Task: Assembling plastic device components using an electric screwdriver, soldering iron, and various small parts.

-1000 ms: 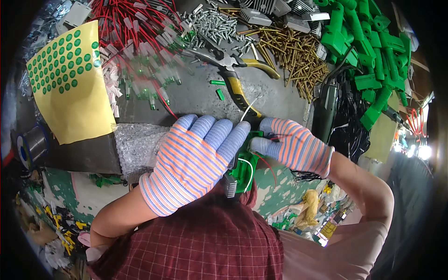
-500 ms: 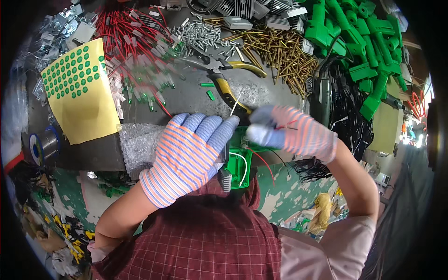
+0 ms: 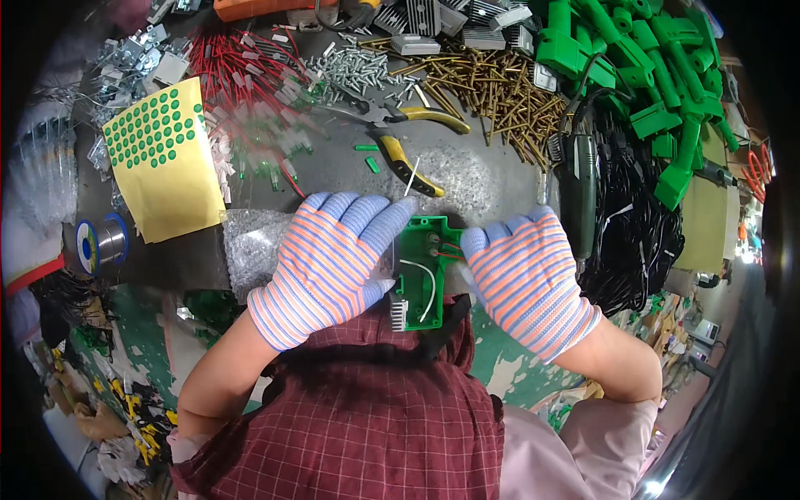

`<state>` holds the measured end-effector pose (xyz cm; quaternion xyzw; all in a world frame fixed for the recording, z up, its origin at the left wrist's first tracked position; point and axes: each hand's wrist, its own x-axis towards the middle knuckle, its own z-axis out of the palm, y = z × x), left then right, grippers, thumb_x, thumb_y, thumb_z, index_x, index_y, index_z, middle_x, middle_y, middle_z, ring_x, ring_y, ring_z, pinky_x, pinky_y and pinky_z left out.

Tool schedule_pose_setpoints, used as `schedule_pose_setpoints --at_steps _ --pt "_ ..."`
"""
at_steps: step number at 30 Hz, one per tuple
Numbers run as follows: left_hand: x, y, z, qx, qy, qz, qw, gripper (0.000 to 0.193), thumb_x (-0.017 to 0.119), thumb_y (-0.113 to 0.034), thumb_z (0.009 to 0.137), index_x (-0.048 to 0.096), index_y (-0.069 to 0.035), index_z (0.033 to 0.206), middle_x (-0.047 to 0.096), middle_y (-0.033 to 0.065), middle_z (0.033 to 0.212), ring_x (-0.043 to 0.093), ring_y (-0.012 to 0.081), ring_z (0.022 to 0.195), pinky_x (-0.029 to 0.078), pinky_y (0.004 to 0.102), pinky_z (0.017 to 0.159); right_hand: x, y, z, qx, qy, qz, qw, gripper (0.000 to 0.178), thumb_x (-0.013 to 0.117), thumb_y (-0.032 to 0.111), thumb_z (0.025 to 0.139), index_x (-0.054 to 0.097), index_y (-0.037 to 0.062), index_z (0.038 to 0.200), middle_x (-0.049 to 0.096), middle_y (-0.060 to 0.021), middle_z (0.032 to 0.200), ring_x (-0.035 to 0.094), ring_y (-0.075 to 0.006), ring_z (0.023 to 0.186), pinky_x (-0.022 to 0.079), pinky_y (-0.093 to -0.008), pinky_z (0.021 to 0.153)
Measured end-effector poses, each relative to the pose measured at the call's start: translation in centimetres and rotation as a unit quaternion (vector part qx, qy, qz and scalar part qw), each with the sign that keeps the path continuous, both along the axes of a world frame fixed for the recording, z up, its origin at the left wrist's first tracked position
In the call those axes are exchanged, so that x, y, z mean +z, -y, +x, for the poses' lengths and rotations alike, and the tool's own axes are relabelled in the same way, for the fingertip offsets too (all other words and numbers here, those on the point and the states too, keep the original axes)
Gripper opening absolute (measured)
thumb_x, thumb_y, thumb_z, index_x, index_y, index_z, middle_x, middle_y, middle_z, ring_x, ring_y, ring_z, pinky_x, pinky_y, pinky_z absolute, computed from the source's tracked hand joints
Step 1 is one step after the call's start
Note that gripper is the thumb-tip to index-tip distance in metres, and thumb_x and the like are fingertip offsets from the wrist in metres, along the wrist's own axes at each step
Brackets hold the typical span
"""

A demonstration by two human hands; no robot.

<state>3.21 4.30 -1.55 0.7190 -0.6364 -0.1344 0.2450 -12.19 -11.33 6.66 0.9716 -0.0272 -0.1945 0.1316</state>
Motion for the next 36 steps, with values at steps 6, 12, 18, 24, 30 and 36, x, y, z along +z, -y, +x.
schedule_pose_setpoints --at_steps 6,12,18,24,30,36 --pt "2.2 0.8 0.6 -0.044 -0.100 -0.090 0.990 0.067 0.074 -0.024 0.067 0.058 -0.009 0.130 0.058 0.0131 0.124 0.055 0.0334 0.111 0.044 0.0454 0.096 0.1 1.8 -3.2 -0.088 0.099 0.190 0.973 0.024 0.064 0.028 0.090 0.059 0.0088 0.076 0.055 -0.0114 0.057 0.058 -0.0307 0.057 0.044 -0.0432 0.059" --pt "1.7 4.3 -4.2 -0.047 -0.095 -0.106 0.989 0.034 0.070 -0.021 0.076 0.069 -0.013 0.109 0.068 0.0058 0.100 0.061 0.0268 0.089 0.045 0.0413 0.078 -1.9 0.7 -4.9 -0.313 0.317 0.480 0.756 0.018 0.068 0.011 0.086 0.059 0.0036 0.071 0.053 -0.0130 0.060 0.054 -0.0331 0.054 0.041 -0.0412 0.052" --pt "0.1 5.0 -4.3 -0.052 -0.018 -0.101 0.993 0.017 0.069 -0.023 0.078 0.070 -0.013 0.092 0.064 0.0057 0.081 0.059 0.0272 0.076 0.044 0.0421 0.071 -3.3 0.5 -5.9 -0.356 0.345 0.550 0.672 0.020 0.068 0.011 0.087 0.063 0.0031 0.070 0.056 -0.0111 0.060 0.054 -0.0295 0.053 0.040 -0.0383 0.053" --pt "0.2 5.0 -4.3 -0.038 -0.021 -0.107 0.993 0.018 0.070 -0.024 0.078 0.070 -0.013 0.093 0.065 0.0063 0.082 0.059 0.0277 0.076 0.044 0.0417 0.071 -3.1 -0.2 -7.5 -0.437 0.404 0.568 0.569 0.017 0.068 0.013 0.088 0.064 0.0026 0.076 0.059 -0.0036 0.064 0.052 -0.0151 0.051 0.040 -0.0311 0.050" --pt "1.5 5.0 -3.3 -0.054 -0.075 -0.051 0.994 0.019 0.071 -0.024 0.081 0.071 -0.012 0.096 0.067 0.0079 0.088 0.062 0.0301 0.080 0.047 0.0414 0.075 -1.7 4.3 -17.0 -0.392 0.196 0.552 0.710 0.052 0.058 0.043 0.094 0.053 0.0036 0.060 0.053 -0.0042 0.052 0.048 -0.0159 0.043 0.039 -0.0339 0.046" --pt "1.6 4.4 -0.6 -0.105 -0.053 -0.006 0.993 0.019 0.070 -0.018 0.082 0.070 -0.006 0.097 0.065 0.0121 0.100 0.062 0.0327 0.098 0.049 0.0438 0.088 -1.8 -1.9 -12.5 -0.425 0.339 0.632 0.552 0.034 0.067 0.030 0.092 0.069 0.0000 0.108 0.070 -0.0105 0.081 0.067 -0.0165 0.072 0.051 -0.0300 0.067"
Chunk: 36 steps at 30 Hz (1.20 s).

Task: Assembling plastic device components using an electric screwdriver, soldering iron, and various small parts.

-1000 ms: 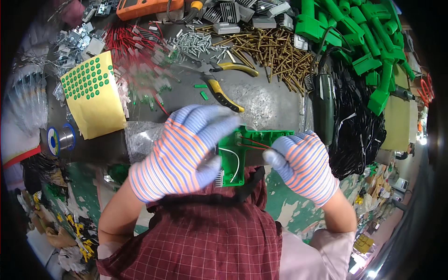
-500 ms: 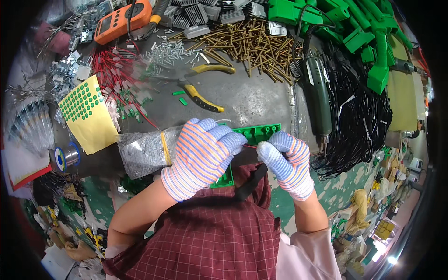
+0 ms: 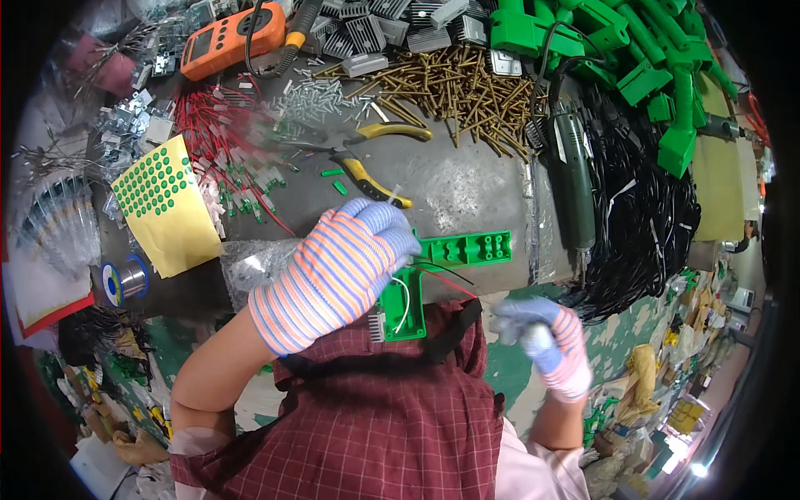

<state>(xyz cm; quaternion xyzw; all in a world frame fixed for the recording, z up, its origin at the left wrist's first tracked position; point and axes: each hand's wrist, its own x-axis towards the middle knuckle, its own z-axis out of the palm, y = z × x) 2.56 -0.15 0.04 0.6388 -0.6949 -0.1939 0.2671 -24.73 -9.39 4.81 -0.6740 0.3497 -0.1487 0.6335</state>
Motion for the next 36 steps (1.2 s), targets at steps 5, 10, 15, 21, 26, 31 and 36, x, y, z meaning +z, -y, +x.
schedule_pose_setpoints --at_steps 5,10,15,21,26,31,36 --pt "-0.3 0.3 0.0 0.000 0.027 -0.022 0.999 0.018 0.065 -0.013 0.077 0.068 -0.008 0.095 0.061 0.0110 0.096 0.060 0.0314 0.093 0.050 0.0425 0.082 -2.2 -1.6 4.8 -0.016 -0.086 0.009 0.996 0.038 0.074 0.014 0.086 0.064 0.0036 0.121 0.069 -0.0059 0.088 0.062 -0.0110 0.076 0.051 -0.0268 0.071" --pt "-0.5 0.2 -0.4 0.031 -0.004 -0.035 0.999 0.016 0.068 -0.011 0.078 0.067 -0.006 0.093 0.064 0.0125 0.099 0.061 0.0338 0.097 0.049 0.0435 0.086 -3.4 -1.8 7.3 -0.028 -0.048 -0.111 0.992 0.042 0.075 0.016 0.084 0.062 0.0024 0.121 0.070 -0.0134 0.091 0.069 -0.0237 0.080 0.054 -0.0321 0.074" --pt "-1.0 0.0 -0.7 0.056 -0.013 -0.042 0.997 0.015 0.067 -0.010 0.074 0.065 -0.006 0.089 0.064 0.0123 0.099 0.060 0.0334 0.097 0.049 0.0433 0.086 -3.4 -1.9 8.4 -0.069 -0.056 -0.161 0.983 0.014 0.071 0.009 0.087 0.069 0.0022 0.099 0.070 -0.0159 0.090 0.070 -0.0302 0.081 0.054 -0.0342 0.073" --pt "-0.7 0.0 0.1 0.005 -0.062 -0.044 0.997 0.013 0.070 -0.009 0.073 0.067 -0.009 0.085 0.064 0.0104 0.098 0.060 0.0316 0.097 0.049 0.0415 0.085 -3.9 -2.1 7.5 -0.058 -0.056 -0.184 0.980 0.014 0.073 0.013 0.086 0.070 0.0035 0.096 0.070 -0.0141 0.087 0.069 -0.0297 0.077 0.054 -0.0346 0.071" --pt "-0.3 0.0 -0.4 0.014 -0.057 -0.051 0.997 0.016 0.073 -0.010 0.073 0.070 -0.010 0.088 0.064 0.0095 0.097 0.059 0.0310 0.095 0.049 0.0415 0.084 -3.5 -1.9 7.3 -0.029 -0.076 -0.168 0.983 0.018 0.076 0.016 0.084 0.069 0.0038 0.095 0.070 -0.0132 0.088 0.069 -0.0273 0.075 0.054 -0.0340 0.069" --pt "-0.6 0.1 -0.4 0.006 -0.017 -0.056 0.998 0.017 0.075 -0.014 0.071 0.068 -0.008 0.085 0.063 0.0101 0.095 0.059 0.0316 0.094 0.048 0.0430 0.082 -4.6 -2.3 7.8 -0.091 0.032 -0.105 0.990 0.035 0.074 0.005 0.082 0.065 0.0035 0.116 0.071 -0.0141 0.101 0.071 -0.0253 0.083 0.055 -0.0338 0.074" --pt "-1.0 0.1 -0.2 0.008 -0.022 -0.073 0.997 0.018 0.074 -0.015 0.069 0.065 -0.008 0.082 0.061 0.0108 0.094 0.058 0.0329 0.093 0.047 0.0436 0.081 -5.0 -2.0 8.4 -0.024 0.050 -0.150 0.987 0.046 0.071 0.001 0.083 0.061 0.0028 0.127 0.071 -0.0164 0.110 0.072 -0.0279 0.094 0.056 -0.0342 0.081"
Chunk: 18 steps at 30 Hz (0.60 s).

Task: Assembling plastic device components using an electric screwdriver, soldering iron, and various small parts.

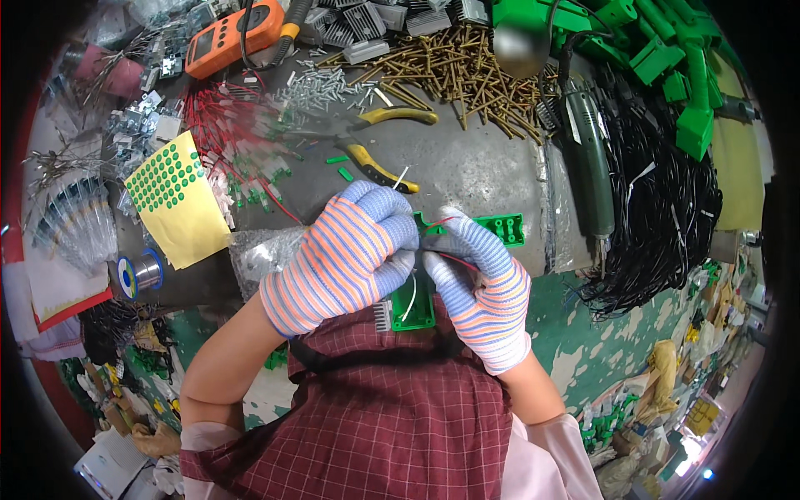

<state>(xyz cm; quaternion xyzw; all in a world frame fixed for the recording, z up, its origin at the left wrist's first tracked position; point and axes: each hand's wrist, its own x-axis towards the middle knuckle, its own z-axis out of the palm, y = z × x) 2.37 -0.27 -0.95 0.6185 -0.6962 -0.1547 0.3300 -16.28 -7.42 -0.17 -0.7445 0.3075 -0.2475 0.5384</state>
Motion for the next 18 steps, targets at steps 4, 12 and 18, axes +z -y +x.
schedule_pose_setpoints --at_steps 4,12,18 --pt "0.2 0.1 -0.4 -0.002 0.008 0.006 1.000 0.019 0.072 -0.013 0.068 0.063 -0.007 0.083 0.059 0.0108 0.091 0.057 0.0330 0.090 0.047 0.0437 0.079 0.0 -0.3 -0.2 -0.037 -0.037 -0.120 0.991 0.056 0.073 0.002 0.082 0.054 0.0026 0.134 0.071 -0.0162 0.106 0.072 -0.0268 0.090 0.056 -0.0340 0.079" --pt "1.6 -1.5 0.5 0.010 -0.183 -0.014 0.983 0.021 0.071 -0.003 0.074 0.061 -0.010 0.091 0.060 0.0076 0.084 0.059 0.0281 0.083 0.047 0.0394 0.077 5.3 -1.4 -6.2 -0.074 0.065 -0.090 0.991 0.036 0.071 0.004 0.083 0.064 -0.0025 0.117 0.069 -0.0165 0.095 0.067 -0.0176 0.077 0.053 -0.0294 0.070" --pt "1.2 -3.3 -0.6 0.075 -0.114 -0.096 0.986 0.026 0.076 -0.005 0.071 0.063 -0.010 0.092 0.065 0.0054 0.088 0.062 0.0287 0.084 0.048 0.0381 0.078 2.6 -0.7 1.4 0.051 -0.041 -0.187 0.980 0.028 0.070 0.006 0.082 0.069 0.0054 0.110 0.070 -0.0151 0.107 0.068 -0.0322 0.091 0.055 -0.0374 0.080"
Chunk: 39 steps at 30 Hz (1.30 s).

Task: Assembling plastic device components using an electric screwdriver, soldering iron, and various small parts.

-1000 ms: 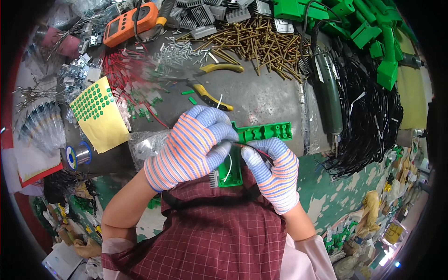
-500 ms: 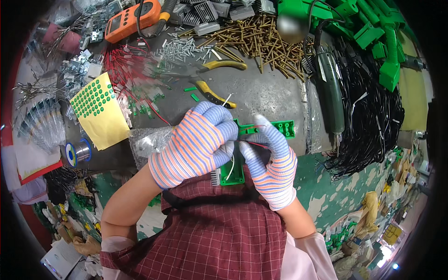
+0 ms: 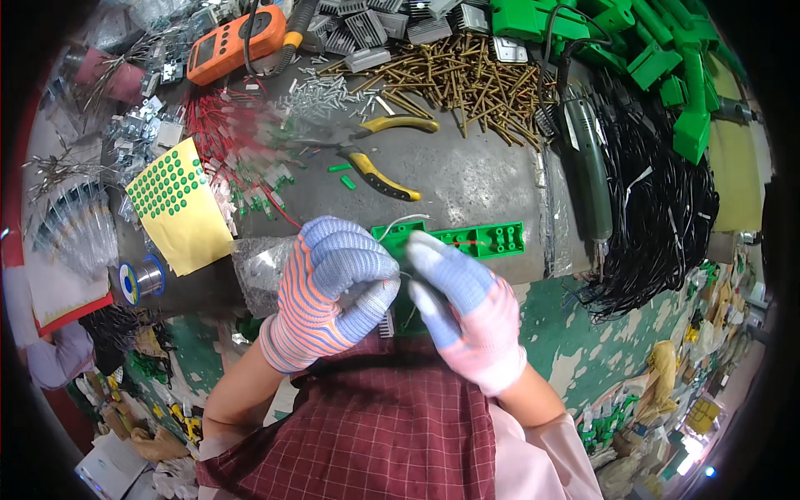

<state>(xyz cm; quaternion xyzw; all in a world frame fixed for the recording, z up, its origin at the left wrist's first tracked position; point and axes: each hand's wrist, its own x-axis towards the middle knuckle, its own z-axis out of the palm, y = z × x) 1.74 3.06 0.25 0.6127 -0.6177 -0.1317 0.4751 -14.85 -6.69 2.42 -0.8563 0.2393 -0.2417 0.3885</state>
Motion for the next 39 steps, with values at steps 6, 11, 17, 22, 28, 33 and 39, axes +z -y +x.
schedule_pose_setpoints --at_steps 6,11,17,22,28,33,39 --pt "-0.7 -0.5 -1.5 0.021 -0.313 0.037 0.949 0.018 0.069 -0.002 0.085 0.062 -0.007 0.100 0.064 0.0060 0.089 0.062 0.0204 0.087 0.049 0.0323 0.080 -2.1 1.3 -0.1 0.030 0.059 0.109 0.992 0.018 0.072 0.009 0.083 0.067 0.0046 0.100 0.070 -0.0128 0.090 0.067 -0.0331 0.081 0.054 -0.0380 0.074" --pt "0.8 2.1 0.6 0.131 -0.117 0.139 0.975 0.017 0.064 -0.015 0.089 0.066 -0.006 0.103 0.068 0.0109 0.096 0.064 0.0260 0.093 0.049 0.0369 0.084 -3.1 0.3 -0.5 -0.051 0.112 0.203 0.971 0.013 0.071 0.009 0.086 0.067 0.0036 0.098 0.068 -0.0073 0.083 0.065 -0.0169 0.072 0.051 -0.0299 0.066" --pt "-1.0 3.8 0.6 0.032 0.039 0.121 0.991 0.017 0.068 -0.011 0.085 0.069 -0.005 0.101 0.069 0.0090 0.087 0.065 0.0239 0.082 0.050 0.0345 0.077 -3.3 0.1 -0.2 -0.069 0.114 0.192 0.972 0.013 0.072 0.008 0.085 0.066 0.0028 0.096 0.067 -0.0077 0.080 0.063 -0.0167 0.068 0.051 -0.0295 0.064" --pt "1.0 1.8 -0.7 0.070 -0.434 0.234 0.867 0.015 0.063 -0.008 0.094 0.065 -0.001 0.108 0.067 0.0006 0.093 0.059 0.0043 0.087 0.048 0.0216 0.077 -2.4 -0.4 0.7 -0.128 0.076 0.238 0.960 0.010 0.072 0.008 0.085 0.067 0.0029 0.091 0.067 -0.0070 0.075 0.063 -0.0161 0.065 0.051 -0.0289 0.063" --pt "0.4 1.6 -0.4 0.068 -0.489 0.192 0.848 0.012 0.064 -0.006 0.093 0.063 -0.002 0.104 0.067 0.0013 0.094 0.059 0.0048 0.085 0.048 0.0213 0.076 -2.1 -0.2 1.8 -0.133 0.054 0.231 0.962 0.008 0.073 0.008 0.084 0.067 0.0030 0.088 0.067 -0.0072 0.073 0.063 -0.0147 0.063 0.051 -0.0287 0.061" --pt "1.2 1.6 0.4 0.050 -0.520 0.233 0.820 0.009 0.066 -0.007 0.090 0.064 -0.003 0.099 0.067 0.0010 0.094 0.059 0.0069 0.083 0.048 0.0225 0.078 -1.7 -0.2 2.4 -0.128 0.045 0.263 0.955 0.008 0.072 0.008 0.084 0.067 0.0023 0.088 0.067 -0.0083 0.072 0.064 -0.0160 0.062 0.051 -0.0294 0.061" --pt "0.4 1.4 0.7 0.030 -0.502 0.215 0.838 0.007 0.065 -0.005 0.089 0.064 -0.003 0.096 0.064 0.0032 0.099 0.058 0.0091 0.092 0.047 0.0261 0.084 -2.2 -0.1 2.4 -0.104 0.055 0.248 0.962 0.008 0.071 0.007 0.084 0.068 0.0017 0.089 0.067 -0.0091 0.072 0.064 -0.0179 0.062 0.051 -0.0296 0.060"
